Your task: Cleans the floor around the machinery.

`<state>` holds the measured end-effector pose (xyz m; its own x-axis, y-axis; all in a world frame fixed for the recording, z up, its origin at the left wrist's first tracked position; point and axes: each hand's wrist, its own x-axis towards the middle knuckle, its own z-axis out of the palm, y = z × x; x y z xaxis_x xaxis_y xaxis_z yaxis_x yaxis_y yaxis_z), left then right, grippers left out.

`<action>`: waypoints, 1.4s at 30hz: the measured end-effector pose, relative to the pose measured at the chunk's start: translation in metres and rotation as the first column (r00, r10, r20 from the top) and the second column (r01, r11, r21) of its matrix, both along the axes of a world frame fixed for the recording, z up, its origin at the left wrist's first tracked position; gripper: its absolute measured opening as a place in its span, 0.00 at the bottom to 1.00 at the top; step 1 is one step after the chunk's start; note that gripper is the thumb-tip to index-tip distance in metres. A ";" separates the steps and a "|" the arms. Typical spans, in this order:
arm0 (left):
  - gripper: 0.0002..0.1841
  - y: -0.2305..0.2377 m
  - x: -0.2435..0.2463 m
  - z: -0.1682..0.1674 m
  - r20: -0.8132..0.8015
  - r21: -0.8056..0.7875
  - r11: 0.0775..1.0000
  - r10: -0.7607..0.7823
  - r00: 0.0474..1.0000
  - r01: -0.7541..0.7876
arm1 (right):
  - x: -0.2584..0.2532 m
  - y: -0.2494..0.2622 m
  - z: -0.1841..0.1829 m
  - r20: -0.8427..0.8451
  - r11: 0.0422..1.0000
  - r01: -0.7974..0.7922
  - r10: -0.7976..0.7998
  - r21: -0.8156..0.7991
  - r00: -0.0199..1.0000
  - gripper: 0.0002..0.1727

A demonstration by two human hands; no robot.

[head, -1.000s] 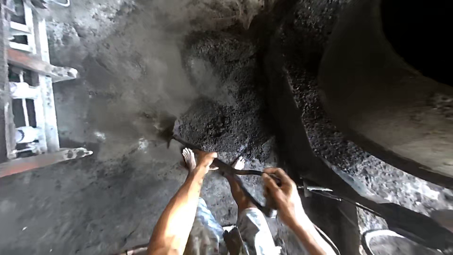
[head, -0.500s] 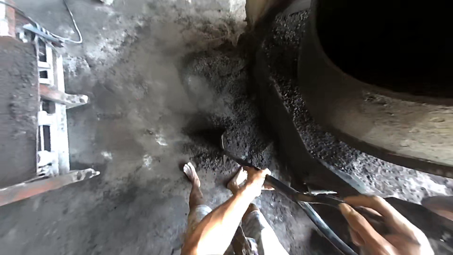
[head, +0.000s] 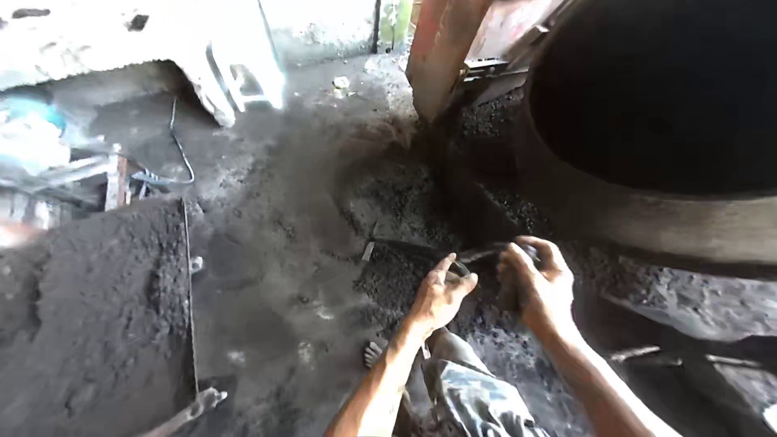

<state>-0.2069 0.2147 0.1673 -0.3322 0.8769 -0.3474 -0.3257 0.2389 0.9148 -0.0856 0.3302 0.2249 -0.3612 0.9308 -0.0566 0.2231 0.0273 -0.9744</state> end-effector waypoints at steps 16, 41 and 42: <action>0.35 0.051 -0.348 0.010 -0.657 -0.303 0.940 -0.087 0.749 -0.157 | -0.394 0.068 -0.118 -0.239 0.908 -0.354 0.301 -0.222 0.923 0.24; 0.21 0.419 -0.892 -0.109 0.003 -0.539 0.600 -0.700 0.714 0.591 | -0.616 0.127 -0.025 0.895 0.545 0.838 -0.363 -0.020 0.258 0.19; 0.20 0.429 -0.898 -0.111 0.034 -0.554 0.557 -0.728 0.685 0.619 | -0.653 0.131 -0.029 0.886 0.547 0.836 -0.373 -0.030 0.276 0.18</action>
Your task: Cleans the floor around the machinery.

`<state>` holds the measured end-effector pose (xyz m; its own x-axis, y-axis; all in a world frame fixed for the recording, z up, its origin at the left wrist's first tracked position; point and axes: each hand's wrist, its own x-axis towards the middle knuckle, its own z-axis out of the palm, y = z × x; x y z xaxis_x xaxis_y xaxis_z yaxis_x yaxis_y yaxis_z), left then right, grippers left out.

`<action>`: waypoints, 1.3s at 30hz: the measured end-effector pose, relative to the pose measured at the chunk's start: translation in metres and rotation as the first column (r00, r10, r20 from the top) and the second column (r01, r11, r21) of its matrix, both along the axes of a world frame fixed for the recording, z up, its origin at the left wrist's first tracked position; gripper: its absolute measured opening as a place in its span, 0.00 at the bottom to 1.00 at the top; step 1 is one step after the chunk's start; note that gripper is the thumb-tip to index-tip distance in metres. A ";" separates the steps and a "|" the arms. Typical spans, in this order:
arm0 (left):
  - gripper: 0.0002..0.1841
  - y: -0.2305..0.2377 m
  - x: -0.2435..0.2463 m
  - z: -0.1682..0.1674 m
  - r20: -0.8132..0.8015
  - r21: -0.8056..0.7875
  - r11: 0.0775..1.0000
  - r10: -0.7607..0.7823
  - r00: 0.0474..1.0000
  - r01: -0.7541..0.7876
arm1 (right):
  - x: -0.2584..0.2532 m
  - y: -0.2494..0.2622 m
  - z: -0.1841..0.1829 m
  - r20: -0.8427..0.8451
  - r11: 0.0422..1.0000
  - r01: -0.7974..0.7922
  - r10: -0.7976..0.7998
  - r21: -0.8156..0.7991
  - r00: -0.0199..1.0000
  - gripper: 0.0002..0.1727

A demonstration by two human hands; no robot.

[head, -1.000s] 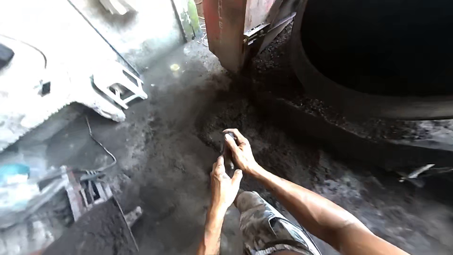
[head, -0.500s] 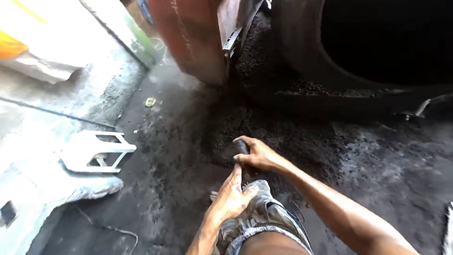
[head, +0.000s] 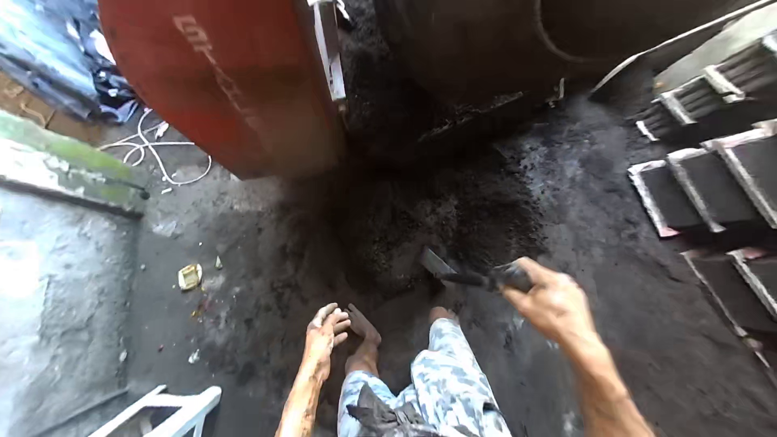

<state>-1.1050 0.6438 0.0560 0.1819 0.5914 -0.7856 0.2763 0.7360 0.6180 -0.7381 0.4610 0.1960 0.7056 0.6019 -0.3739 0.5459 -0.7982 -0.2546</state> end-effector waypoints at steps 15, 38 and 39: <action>0.38 0.011 -0.089 -0.042 0.260 -0.285 0.843 -0.391 0.883 0.457 | -0.365 -0.118 0.176 0.379 0.557 -0.405 0.168 0.725 0.910 0.32; 0.11 0.009 -0.110 0.005 0.392 0.095 0.872 -0.476 0.787 0.480 | -0.782 -0.252 -0.049 -0.959 -0.469 0.846 -0.011 0.255 0.283 0.22; 0.09 0.013 -0.101 -0.017 0.354 0.082 0.859 -0.499 0.791 0.505 | -0.784 -0.244 -0.069 -0.971 -0.468 0.866 0.064 0.176 0.232 0.22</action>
<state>-1.2063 0.6570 0.0393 0.7137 0.3275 -0.6192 0.3773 0.5650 0.7338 -1.5219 0.2169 0.1270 0.8506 0.0930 -0.5175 -0.4517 0.6331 -0.6286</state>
